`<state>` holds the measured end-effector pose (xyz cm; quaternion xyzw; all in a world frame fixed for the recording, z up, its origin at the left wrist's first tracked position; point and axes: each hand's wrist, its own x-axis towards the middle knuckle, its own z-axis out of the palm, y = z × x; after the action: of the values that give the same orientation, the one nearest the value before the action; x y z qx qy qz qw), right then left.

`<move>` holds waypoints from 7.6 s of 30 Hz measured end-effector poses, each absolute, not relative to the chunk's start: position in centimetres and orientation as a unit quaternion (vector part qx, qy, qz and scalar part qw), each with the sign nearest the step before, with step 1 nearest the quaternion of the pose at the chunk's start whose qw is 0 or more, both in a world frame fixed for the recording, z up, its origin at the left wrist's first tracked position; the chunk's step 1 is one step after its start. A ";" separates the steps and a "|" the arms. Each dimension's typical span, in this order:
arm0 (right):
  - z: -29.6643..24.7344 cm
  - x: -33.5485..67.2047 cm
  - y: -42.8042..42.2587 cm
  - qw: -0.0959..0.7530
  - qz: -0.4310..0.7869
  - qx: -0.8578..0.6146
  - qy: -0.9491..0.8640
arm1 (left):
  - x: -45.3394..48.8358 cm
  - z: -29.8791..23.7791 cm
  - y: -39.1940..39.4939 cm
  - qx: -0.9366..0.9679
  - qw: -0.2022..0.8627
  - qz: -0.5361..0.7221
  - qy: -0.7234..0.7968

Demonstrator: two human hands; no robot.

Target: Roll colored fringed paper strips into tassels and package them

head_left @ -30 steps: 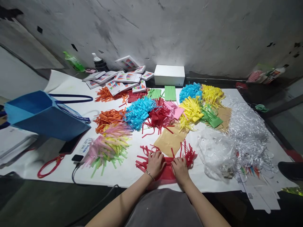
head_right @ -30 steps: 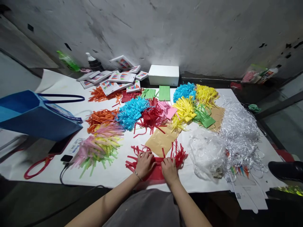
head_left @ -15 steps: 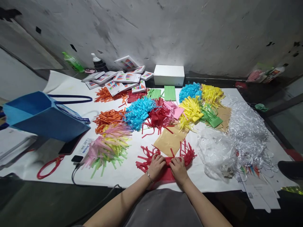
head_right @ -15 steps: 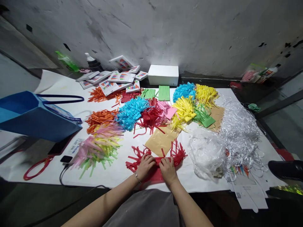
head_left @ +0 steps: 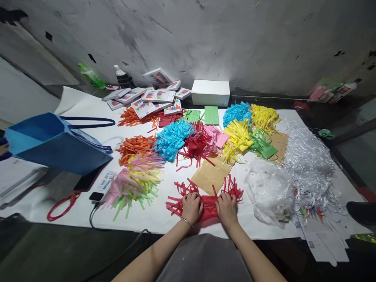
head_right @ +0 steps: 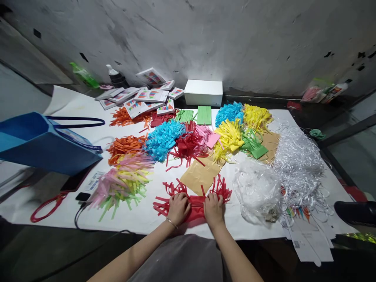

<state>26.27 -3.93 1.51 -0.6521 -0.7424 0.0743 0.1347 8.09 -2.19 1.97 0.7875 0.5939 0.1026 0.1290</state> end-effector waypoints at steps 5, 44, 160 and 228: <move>1.5 26.0 -4.0 0.125 0.079 -0.658 -0.738 | 8.0 1.3 -2.2 0.847 0.097 0.125 0.507; -0.6 26.6 -4.3 0.127 0.066 -0.590 -0.795 | 7.6 0.9 -1.5 0.840 0.129 0.122 0.512; 9.7 38.5 -10.1 0.477 0.395 -0.654 -0.436 | 26.9 11.5 1.7 0.757 0.519 0.141 0.371; 16.4 30.1 -8.2 0.291 0.277 -0.540 -0.740 | 13.1 16.3 -4.8 0.618 0.569 0.333 0.429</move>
<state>30.09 -8.18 16.36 -0.5398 -0.7396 0.2770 0.2914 13.15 -4.78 16.33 0.6178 0.4288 0.3328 0.5690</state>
